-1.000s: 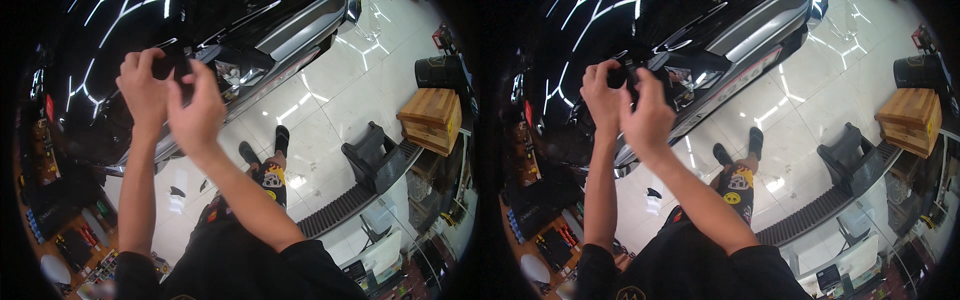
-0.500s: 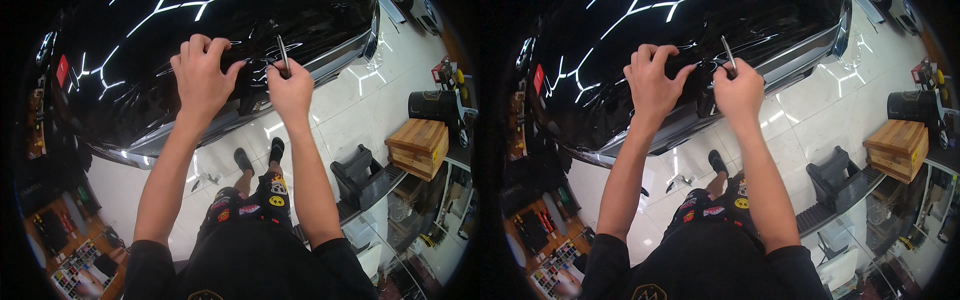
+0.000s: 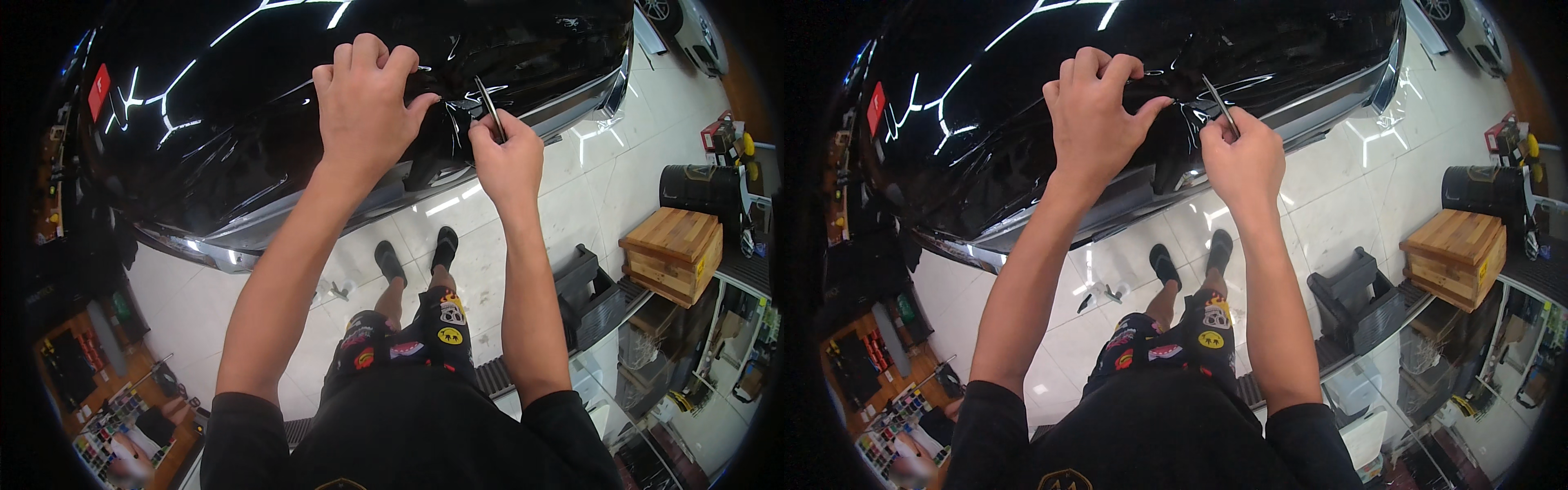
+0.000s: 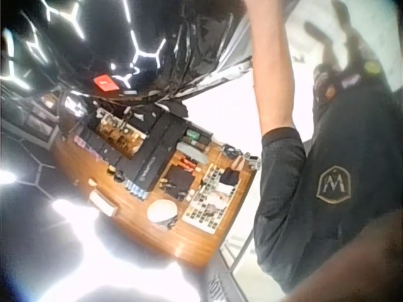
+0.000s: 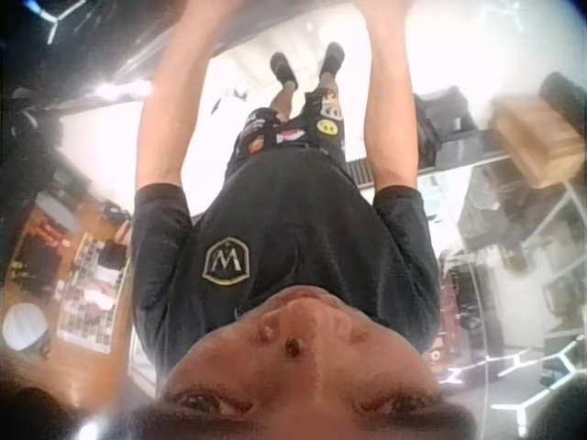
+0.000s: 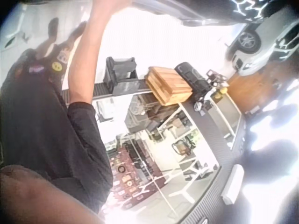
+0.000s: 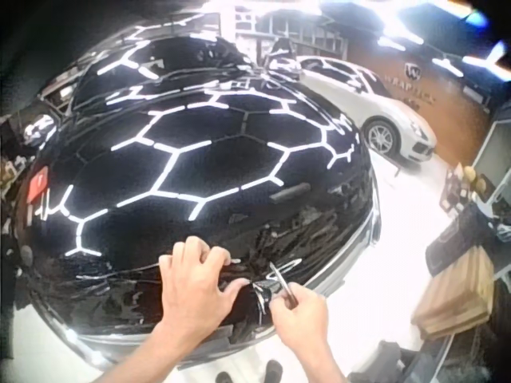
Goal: The person applies a transparent protective film to the front bumper of a black car. They use a red squeegee to smooth the film and a metal tool to trim excess material around the emblem and edges.
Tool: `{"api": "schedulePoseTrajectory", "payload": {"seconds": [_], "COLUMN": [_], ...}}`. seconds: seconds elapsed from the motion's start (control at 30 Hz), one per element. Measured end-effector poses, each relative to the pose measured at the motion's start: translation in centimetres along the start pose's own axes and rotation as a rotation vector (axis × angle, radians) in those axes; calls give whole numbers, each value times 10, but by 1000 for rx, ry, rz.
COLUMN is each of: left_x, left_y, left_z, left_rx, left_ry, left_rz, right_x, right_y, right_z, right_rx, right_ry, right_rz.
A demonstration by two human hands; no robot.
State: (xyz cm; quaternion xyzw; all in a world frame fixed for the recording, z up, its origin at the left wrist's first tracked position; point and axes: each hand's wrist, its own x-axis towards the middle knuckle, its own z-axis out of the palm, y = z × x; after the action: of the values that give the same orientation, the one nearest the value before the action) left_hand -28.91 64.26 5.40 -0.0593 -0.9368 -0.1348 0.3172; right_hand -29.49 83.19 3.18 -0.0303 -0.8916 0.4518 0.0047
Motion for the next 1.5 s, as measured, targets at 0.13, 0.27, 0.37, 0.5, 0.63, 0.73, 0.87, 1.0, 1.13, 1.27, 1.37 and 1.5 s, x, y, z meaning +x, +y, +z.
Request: {"api": "schedulePoseTrajectory", "payload": {"seconds": [0.13,0.27,0.37,0.5,0.63,0.73,0.87,1.0,1.13,1.27,1.37,1.5], "left_x": [-1,6,18,63,119,138,126,123,122,114,111,110], "left_y": [0,0,-6,1,29,73,87,92,102,103,101,103], "left_z": [-1,-7,-14,-10,2,5,29,35,35,28,25,26], "left_rx": [11,-33,-118,-214,-82,95,233,305,367,426,417,412], "left_ry": [-22,-39,-75,-412,-820,-1178,-1212,-1221,-1232,-1131,-1088,-1128], "left_rz": [-6,40,175,516,760,722,666,714,789,849,861,831], "right_x": [-7,-33,-86,-126,-143,-135,-112,-98,-87,-87,-87,-84], "right_y": [-1,14,9,1,3,-6,-12,-19,-23,-23,-25,-26], "right_z": [-3,4,25,45,68,78,90,84,77,81,82,85], "right_rx": [31,221,539,697,701,818,948,1024,1129,1155,1178,1210], "right_ry": [80,236,109,109,131,164,182,63,8,-9,-29,-40], "right_rz": [-34,-207,-86,104,104,136,133,228,320,317,318,329]}}
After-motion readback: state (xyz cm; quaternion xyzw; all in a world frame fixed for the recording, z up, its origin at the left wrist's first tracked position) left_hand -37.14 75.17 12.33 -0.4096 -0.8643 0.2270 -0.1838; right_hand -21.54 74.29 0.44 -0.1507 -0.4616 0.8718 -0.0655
